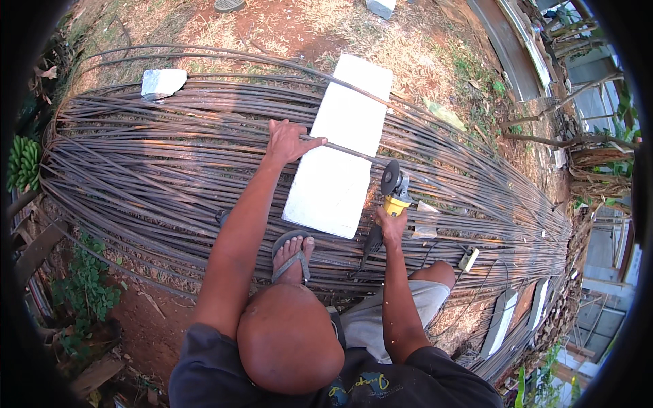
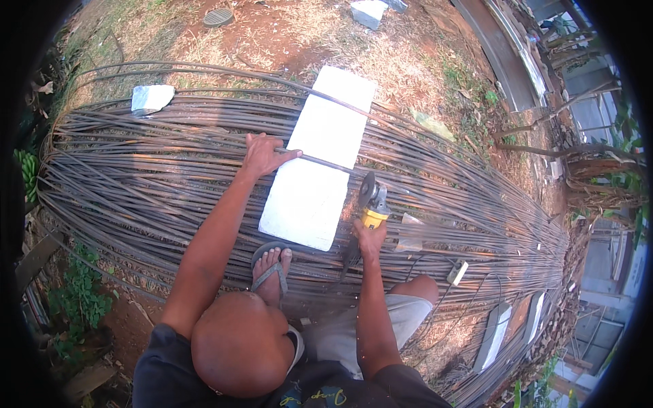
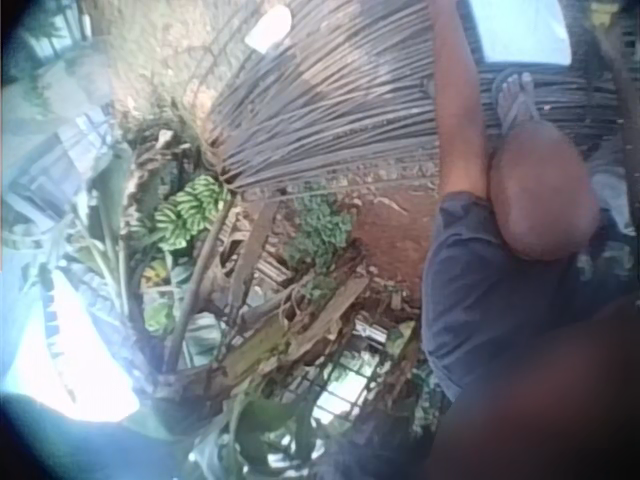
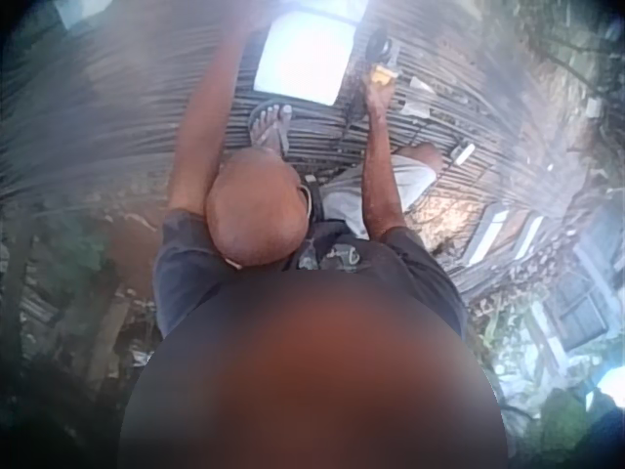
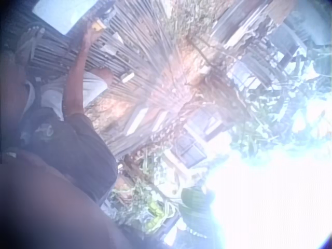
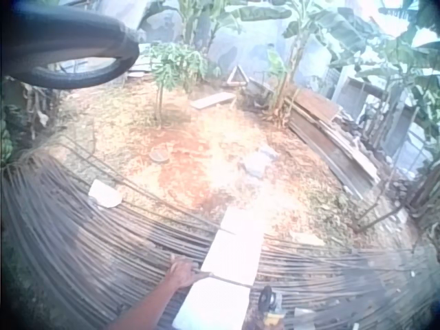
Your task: The person measures and cuts steel rods using a tape measure and an angle grinder. They position the rods on a white tile, measure lengths, and cut them with the grinder, then move the cut pieces aside.
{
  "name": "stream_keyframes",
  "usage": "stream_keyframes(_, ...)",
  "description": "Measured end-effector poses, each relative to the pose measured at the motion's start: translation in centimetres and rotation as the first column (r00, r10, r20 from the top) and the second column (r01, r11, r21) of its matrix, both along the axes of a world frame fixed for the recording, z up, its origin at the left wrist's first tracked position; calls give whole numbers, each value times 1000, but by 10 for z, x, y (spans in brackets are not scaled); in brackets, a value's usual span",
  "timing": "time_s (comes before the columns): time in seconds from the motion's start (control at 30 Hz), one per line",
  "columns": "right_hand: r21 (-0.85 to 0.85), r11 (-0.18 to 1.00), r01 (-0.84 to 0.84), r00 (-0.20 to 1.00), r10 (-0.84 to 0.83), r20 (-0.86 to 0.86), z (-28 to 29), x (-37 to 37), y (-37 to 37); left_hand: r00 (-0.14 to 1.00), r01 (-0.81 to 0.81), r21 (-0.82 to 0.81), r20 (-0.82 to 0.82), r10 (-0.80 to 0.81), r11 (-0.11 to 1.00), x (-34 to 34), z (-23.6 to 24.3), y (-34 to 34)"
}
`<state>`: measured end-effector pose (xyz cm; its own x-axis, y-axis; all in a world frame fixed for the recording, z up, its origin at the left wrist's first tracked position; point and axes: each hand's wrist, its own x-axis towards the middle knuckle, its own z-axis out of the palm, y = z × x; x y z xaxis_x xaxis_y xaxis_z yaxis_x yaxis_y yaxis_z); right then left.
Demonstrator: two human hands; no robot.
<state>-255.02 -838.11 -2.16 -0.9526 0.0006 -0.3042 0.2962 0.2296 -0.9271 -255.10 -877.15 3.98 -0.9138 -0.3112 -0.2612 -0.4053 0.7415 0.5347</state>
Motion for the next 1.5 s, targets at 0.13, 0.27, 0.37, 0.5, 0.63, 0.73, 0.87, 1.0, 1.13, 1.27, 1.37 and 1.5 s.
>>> stream_keyframes(0.13,12,999,29,999,-30,26,10,2,-9,1000,7,5,28,-7,1000,0,-1,-2)
stream_keyframes(0.27,3,1000,20,999,-20,26,10,1,-8,990,-56,-74,-132,46,996,2,-10,3)
stream_keyframes(0.37,9,1000,9,1000,-9,27,12,1,-7,993,-55,-64,-107,48,996,1,-11,3)
stream_keyframes(0.5,19,1000,-8,1000,8,4,12,1,-9,998,-40,-45,-45,38,998,1,-9,0)
stream_keyframes(0.63,13,1000,12,1000,-13,25,14,2,-10,1000,-14,2,11,14,1000,-1,-1,0)
stream_keyframes(0.73,-15,1000,11,1000,-10,15,9,2,-8,1000,-13,-3,-9,13,1000,1,-2,0)
stream_keyframes(0.87,-56,998,4,1000,-4,4,8,3,-9,1000,-17,0,-12,17,1000,3,-5,-1)
stream_keyframes(1.0,-27,1000,7,1000,-7,16,6,2,-8,999,-24,-12,-34,24,1000,2,-9,-1)
stream_keyframes(1.13,-6,1000,-17,998,17,-54,-15,-1,5,997,-34,-16,-75,33,999,-1,-16,0)
stream_keyframes(1.27,-30,999,11,1000,-10,13,2,3,-5,995,-43,-12,-95,41,999,2,-19,-1)
stream_keyframes(1.37,9,1000,11,1000,-11,28,6,3,-8,992,-56,-41,-114,51,998,2,-20,0)
stream_keyframes(1.5,17,1000,-1,1000,1,6,5,1,-5,990,-45,-39,-132,39,998,0,-15,2)
